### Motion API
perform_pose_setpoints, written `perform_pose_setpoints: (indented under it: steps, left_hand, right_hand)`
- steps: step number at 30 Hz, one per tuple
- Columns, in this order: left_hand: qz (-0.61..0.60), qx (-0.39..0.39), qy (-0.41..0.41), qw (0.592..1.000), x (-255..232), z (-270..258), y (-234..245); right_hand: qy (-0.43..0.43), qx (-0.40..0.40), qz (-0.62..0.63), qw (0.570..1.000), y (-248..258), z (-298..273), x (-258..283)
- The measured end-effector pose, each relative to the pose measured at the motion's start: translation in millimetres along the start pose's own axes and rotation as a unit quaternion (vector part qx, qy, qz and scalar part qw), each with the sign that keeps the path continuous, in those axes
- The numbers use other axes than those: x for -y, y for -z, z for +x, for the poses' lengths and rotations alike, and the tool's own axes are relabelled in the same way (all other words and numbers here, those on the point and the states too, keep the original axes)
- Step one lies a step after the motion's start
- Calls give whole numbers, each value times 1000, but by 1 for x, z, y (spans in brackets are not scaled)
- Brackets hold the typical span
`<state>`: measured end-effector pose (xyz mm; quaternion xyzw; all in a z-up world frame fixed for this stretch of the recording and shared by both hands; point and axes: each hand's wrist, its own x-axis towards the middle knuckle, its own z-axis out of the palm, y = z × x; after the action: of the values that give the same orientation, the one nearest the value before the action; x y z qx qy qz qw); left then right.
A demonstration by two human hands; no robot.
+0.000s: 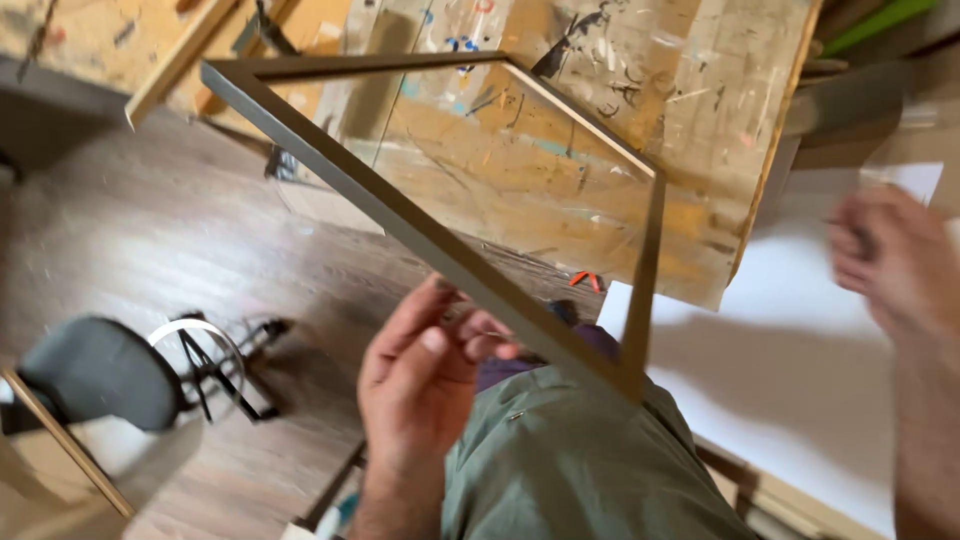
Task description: Painting a wooden picture frame using a foam roller and a foam brush
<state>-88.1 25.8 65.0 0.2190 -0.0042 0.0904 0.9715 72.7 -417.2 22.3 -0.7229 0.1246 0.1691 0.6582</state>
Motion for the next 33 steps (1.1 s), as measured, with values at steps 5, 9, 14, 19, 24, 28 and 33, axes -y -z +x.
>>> perform_pose_setpoints:
  steps: [5,9,14,19,24,28,33]
  left_hand:
    - [63,-46,-38,996,-4,-10,-13]
    - [63,-63,-45,995,0,-17,-14]
    - [40,-51,-26,998,-1,-25,-13]
    - [21,-37,-22,999,4,-29,-7]
    - [15,-15,-3,1000,1,-28,-6]
    - [10,-3,17,1000,-2,-27,-8]
    - [21,4,30,999,-6,-26,-9]
  right_hand:
    - [185,-1,-600,779,-76,69,68]
    - [289,20,-664,690,-111,118,88]
    - [149,57,-786,598,-116,170,68]
    - [125,101,-740,653,-122,169,52]
    - [-32,121,-620,774,-123,159,40]
    - [-199,97,-326,919,-136,153,50]
    - [-232,132,-351,898,-181,159,74]
